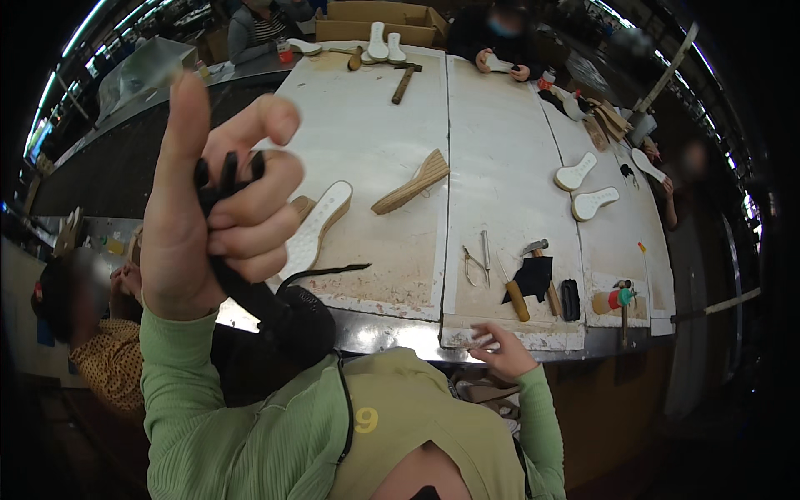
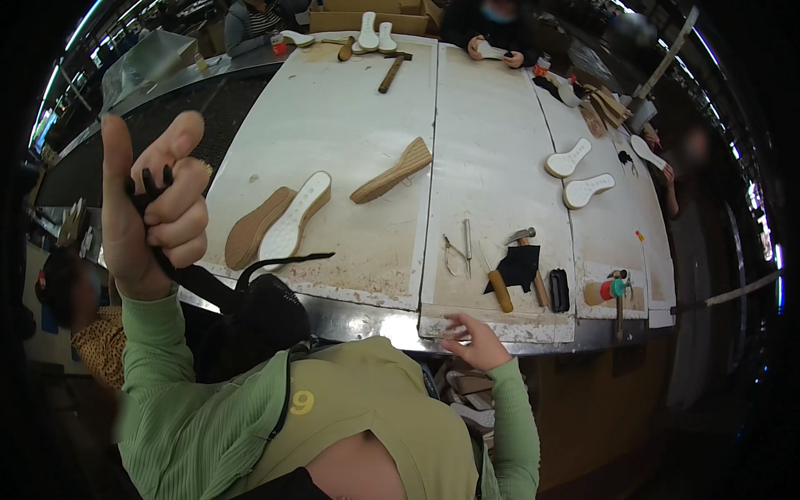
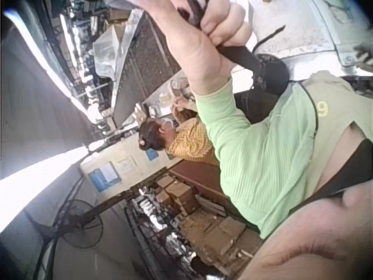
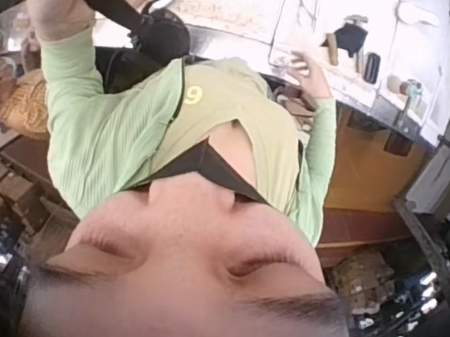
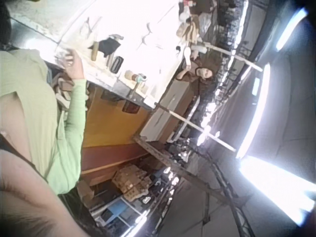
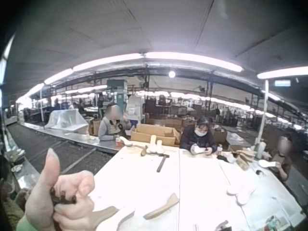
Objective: The person uses a metal awl to stitch the woven sole of a shoe. They repeatedly pierce the sole and pull the thread through to secure the layers. The person handles multiple shoe soles on the workbench during the process.
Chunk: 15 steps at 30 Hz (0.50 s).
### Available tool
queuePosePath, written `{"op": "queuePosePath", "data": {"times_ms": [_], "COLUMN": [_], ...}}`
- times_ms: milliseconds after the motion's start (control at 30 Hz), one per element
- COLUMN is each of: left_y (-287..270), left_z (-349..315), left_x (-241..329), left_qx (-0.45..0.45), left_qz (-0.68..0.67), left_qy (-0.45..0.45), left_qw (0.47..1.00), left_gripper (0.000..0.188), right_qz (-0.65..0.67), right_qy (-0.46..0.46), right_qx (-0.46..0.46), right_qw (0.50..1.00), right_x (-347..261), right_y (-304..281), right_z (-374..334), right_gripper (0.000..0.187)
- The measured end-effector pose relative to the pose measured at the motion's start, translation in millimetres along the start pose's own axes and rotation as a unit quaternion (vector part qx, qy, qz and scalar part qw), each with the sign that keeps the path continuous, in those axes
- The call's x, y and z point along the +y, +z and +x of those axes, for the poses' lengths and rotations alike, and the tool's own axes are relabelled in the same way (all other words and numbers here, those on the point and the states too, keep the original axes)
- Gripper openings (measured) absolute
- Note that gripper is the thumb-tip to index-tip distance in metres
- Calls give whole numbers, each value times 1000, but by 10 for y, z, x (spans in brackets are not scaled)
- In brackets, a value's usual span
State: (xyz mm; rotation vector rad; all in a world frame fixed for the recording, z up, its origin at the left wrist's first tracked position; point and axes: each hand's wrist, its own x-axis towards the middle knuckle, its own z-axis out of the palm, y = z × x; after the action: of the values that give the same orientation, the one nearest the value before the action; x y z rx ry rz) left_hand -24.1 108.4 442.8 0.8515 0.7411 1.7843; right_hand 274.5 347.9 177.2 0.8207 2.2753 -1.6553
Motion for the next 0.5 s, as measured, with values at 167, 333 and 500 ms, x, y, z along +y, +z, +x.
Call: {"op": "queuePosePath", "data": {"times_ms": [167, 333, 500], "left_y": [378, 749, 768], "left_z": [271, 679, 1056], "left_x": [141, 77, -20], "left_qx": [24, 161, 46], "left_qz": [-96, 34, 191], "left_qy": [-3, 3, -16], "left_qw": [995, 986, 980], "left_gripper": [57, 58, 59], "right_qz": [-5, 70, 79], "right_qy": [-393, -401, -390], "right_qx": [-128, -74, -3], "right_qw": [911, 910, 917], "right_x": [-1301, -1651, -1686], "right_y": [723, 955, 784], "right_z": [765, 1024, 1117], "right_gripper": [112, 107, 70]}}
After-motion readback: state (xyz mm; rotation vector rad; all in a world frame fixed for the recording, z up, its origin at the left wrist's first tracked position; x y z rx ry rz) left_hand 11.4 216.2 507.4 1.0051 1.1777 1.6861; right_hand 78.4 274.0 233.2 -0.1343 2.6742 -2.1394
